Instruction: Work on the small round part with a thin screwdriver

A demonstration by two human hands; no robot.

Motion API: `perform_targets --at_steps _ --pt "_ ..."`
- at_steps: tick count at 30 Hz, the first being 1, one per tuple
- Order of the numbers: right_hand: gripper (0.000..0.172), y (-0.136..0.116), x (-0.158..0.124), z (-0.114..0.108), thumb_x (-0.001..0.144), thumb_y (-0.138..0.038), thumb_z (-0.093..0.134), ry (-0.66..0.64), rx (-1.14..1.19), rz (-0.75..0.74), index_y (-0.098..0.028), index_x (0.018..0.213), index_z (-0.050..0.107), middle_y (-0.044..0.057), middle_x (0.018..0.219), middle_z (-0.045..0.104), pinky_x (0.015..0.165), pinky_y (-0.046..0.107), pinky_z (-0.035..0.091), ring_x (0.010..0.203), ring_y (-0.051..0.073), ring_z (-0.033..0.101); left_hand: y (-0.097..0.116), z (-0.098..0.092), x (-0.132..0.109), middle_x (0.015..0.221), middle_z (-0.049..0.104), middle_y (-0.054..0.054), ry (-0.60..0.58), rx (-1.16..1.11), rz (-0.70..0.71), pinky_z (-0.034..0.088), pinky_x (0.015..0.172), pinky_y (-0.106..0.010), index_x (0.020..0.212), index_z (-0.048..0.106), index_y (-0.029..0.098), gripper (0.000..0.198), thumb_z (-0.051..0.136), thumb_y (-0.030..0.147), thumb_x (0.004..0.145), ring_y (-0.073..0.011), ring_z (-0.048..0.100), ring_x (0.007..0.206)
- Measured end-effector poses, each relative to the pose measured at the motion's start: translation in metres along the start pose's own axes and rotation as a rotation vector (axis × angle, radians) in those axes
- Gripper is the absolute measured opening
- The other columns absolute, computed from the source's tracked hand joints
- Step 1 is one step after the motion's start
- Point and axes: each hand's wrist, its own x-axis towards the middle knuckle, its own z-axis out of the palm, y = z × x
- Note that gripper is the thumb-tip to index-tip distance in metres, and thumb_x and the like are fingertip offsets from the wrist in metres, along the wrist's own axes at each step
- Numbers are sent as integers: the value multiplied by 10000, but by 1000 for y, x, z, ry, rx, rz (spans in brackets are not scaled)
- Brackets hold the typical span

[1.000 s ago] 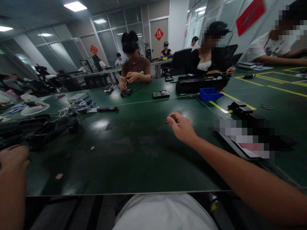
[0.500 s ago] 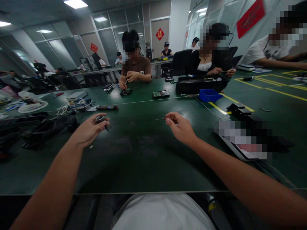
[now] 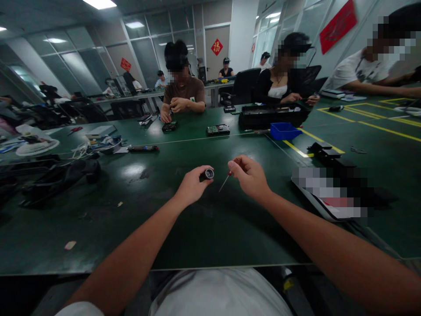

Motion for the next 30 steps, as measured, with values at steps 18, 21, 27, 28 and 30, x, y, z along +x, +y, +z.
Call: perform_targets --at_steps 18,21,27,28,30 --pt "196 4 -4 9 935 -394 596 26 107 -9 -211 991 638 44 849 747 720 356 570 773 190 715 -16 1 -8 1219 684 -46 82 75 28 454 1066 -400 1186 677 217 373 727 124 828 -222 615 1168" --pt "189 4 -3 7 947 -380 574 59 62 -28 -211 1005 634 47 862 750 731 359 564 786 192 717 -16 2 -8 1215 684 -50 84 73 31 455 1064 -398 1189 676 209 371 730 130 830 -222 615 1164" --pt "196 7 -2 5 944 -382 570 41 46 -30 -205 991 643 49 857 750 713 348 555 770 191 714 -16 1 -8 1212 682 -44 79 88 39 463 1051 -396 1195 675 222 376 729 135 834 -222 615 1162" --pt "196 6 -2 5 947 -378 565 38 35 -38 -205 989 645 48 857 750 710 342 550 768 189 713 -16 0 -9 1210 681 -43 80 94 41 465 1048 -398 1196 674 225 376 727 135 835 -223 615 1159" --pt "199 3 -2 4 950 -378 561 35 -28 -67 -205 980 654 43 847 749 683 323 529 759 185 707 -16 0 -9 1196 683 -43 80 107 53 471 1041 -406 1198 673 230 375 725 140 837 -224 620 1145"
